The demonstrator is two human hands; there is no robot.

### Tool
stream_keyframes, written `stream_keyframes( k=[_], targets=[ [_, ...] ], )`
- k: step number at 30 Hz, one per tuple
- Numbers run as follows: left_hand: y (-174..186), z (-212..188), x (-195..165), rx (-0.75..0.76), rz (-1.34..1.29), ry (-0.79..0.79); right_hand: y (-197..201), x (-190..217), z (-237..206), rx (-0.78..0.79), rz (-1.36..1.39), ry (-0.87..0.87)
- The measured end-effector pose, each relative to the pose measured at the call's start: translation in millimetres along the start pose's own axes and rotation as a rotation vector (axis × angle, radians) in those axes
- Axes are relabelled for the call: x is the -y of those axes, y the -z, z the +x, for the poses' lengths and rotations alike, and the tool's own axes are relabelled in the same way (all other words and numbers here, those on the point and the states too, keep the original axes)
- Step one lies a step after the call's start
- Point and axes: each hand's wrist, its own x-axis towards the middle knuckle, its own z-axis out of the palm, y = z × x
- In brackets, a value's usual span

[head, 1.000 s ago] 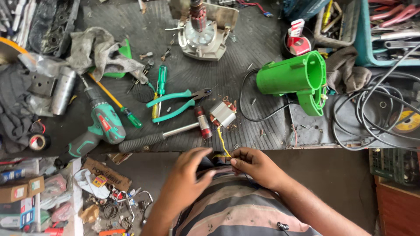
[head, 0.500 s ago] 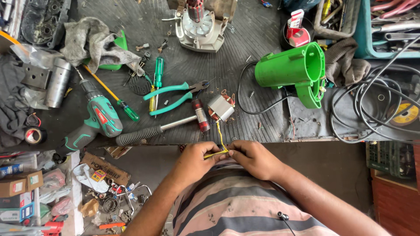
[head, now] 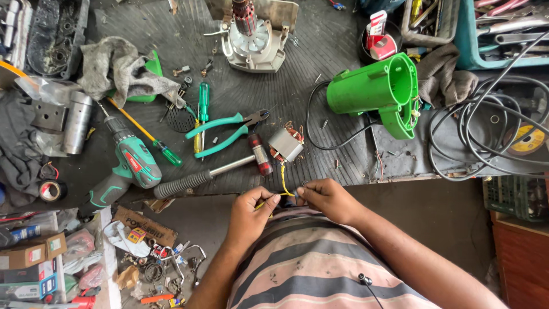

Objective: The person handles a small electric motor armature at a cluttered workbench, wipes it with a cloth, and twists and wraps yellow and blue wire around the armature's terminals, pressing the windings into place by hand.

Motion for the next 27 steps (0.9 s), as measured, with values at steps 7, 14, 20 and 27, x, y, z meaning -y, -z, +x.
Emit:
stream_keyframes(
  k=[7, 14, 20, 27],
  targets=[
    [-8.7, -14.0, 3.5, 0.0, 0.109, -0.025, -6.7, 21.8, -6.4, -0.093, -0.219, 0.111],
    [2.2, -12.4, -29.3, 0.073, 0.313, -0.145, -18.5, 5.8, 28.4, -0.029, -0.002, 0.064],
    [21.9, 1.5, -47.1, 0.099, 0.358, -0.154, -3.1, -4.1, 40.3, 0.111, 0.139, -0.007],
    [37.8, 12.0, -40.9, 0.137, 0.321, -0.087, 2.8, 0.6, 40.9, 0.143, 0.168, -0.006]
  ],
)
